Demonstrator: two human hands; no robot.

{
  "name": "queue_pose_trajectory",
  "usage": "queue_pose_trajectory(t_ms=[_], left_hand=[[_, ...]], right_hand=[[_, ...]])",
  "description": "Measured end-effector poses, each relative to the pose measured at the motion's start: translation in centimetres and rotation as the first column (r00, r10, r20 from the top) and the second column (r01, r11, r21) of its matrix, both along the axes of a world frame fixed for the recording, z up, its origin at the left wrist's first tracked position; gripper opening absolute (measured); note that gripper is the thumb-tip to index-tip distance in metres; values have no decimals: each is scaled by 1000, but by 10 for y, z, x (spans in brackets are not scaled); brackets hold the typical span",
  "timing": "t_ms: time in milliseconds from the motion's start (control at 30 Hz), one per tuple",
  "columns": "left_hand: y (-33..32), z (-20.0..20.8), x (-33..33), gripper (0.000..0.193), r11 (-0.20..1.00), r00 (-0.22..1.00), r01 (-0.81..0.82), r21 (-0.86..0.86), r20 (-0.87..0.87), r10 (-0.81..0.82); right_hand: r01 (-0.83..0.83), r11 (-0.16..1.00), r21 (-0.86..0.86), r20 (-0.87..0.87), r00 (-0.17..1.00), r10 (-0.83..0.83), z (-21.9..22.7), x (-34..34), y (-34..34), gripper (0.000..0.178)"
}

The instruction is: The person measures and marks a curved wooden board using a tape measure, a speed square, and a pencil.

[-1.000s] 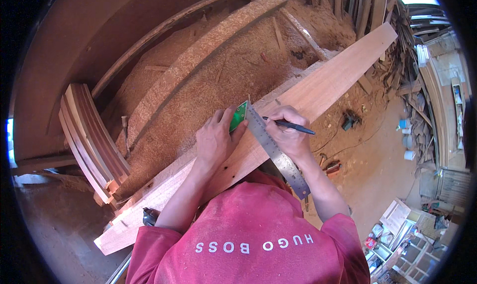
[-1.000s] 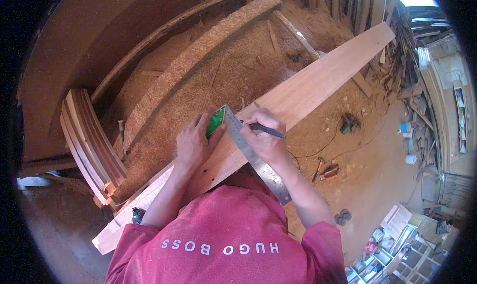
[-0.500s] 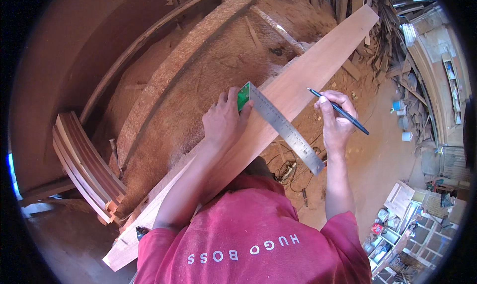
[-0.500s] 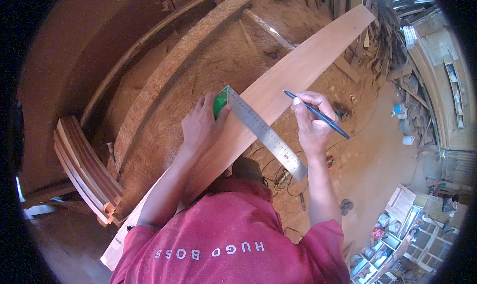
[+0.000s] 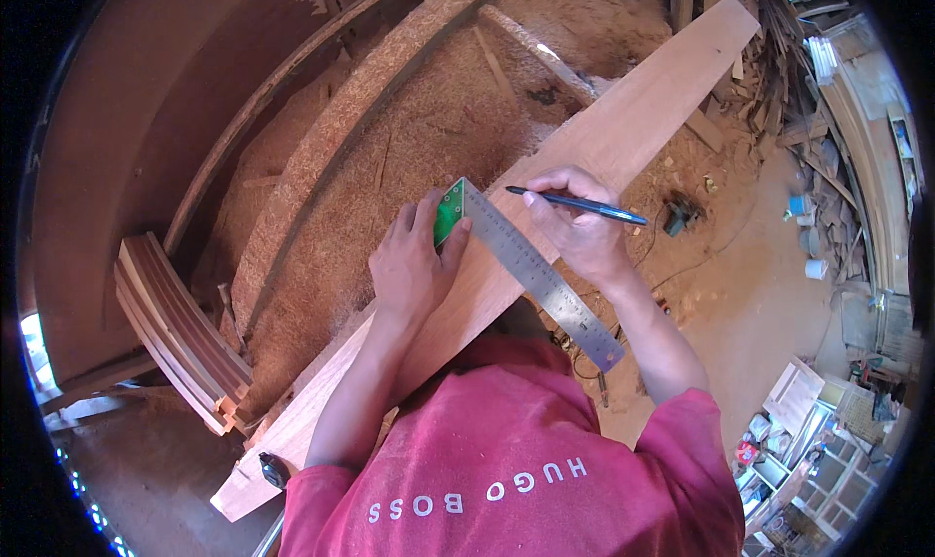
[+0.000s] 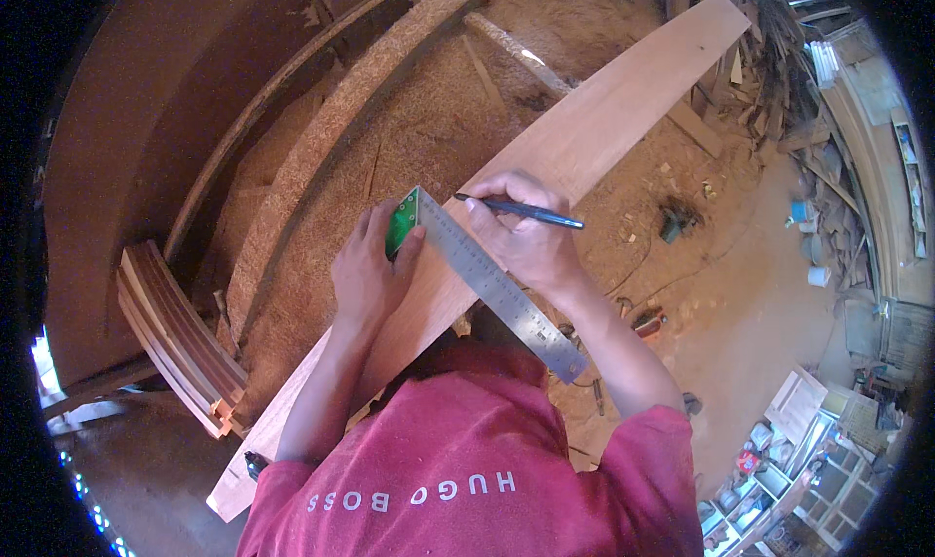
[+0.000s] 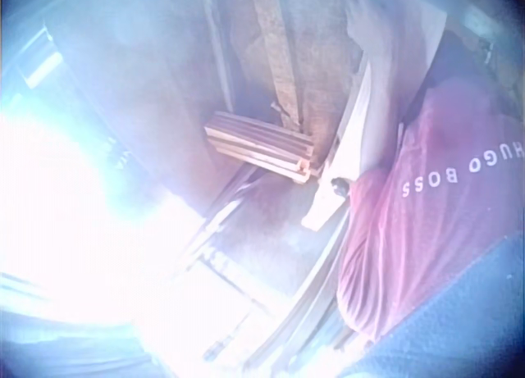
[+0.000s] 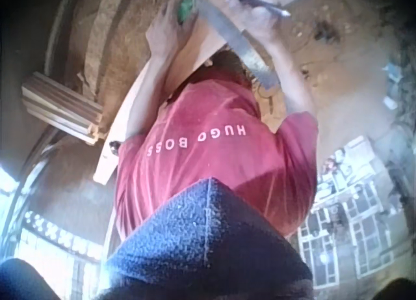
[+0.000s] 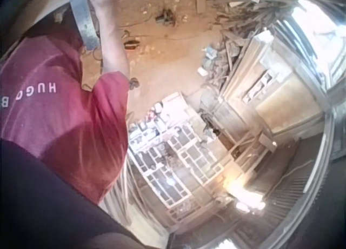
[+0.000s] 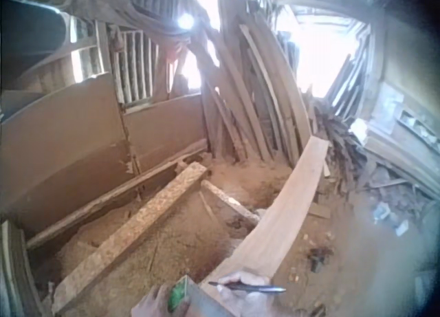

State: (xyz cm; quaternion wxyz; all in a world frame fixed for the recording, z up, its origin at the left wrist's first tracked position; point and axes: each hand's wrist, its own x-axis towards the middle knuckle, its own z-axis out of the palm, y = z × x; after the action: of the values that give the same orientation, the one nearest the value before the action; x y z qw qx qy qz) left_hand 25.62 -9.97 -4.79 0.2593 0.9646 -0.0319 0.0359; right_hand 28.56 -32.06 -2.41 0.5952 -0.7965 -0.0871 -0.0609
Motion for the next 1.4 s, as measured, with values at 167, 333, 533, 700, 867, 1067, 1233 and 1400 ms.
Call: queue_pose_trajectory(t_ms=[167,333,533,700,867,1067,1233,1400], left_hand=[[-2,5,2,49,999,1000,-1,55,-6,2],[-1,2,3,50,998,1000,6,65,9,-7],[1,0,3,50,998,1000,14,67,18,-15],[-1,5,3,51,998,1000,11,57,-27,-9],[0,5,3,51,998,1000,4,56,-23,-2],[1,4,3,50,999,1000,5,49,-7,-4],[1,4,3,51,999,1000,2,45,-10,-1],[2,2,2,50,998,1000,3,64,6,-4]], right_hand=[[-80,995,-62,29,996,82,-9,10,4,15],[-111,985,-131,29,993,115,-13,13,4,16],[-124,985,-123,85,987,135,-16,15,7,12],[-124,985,-118,123,983,138,-20,14,9,11],[-129,980,-150,173,973,154,-20,14,10,9],[-175,980,-99,95,978,185,-11,13,10,7],[-159,979,-130,177,967,181,-25,13,9,12],[-184,966,-179,140,968,210,-22,13,6,13]])
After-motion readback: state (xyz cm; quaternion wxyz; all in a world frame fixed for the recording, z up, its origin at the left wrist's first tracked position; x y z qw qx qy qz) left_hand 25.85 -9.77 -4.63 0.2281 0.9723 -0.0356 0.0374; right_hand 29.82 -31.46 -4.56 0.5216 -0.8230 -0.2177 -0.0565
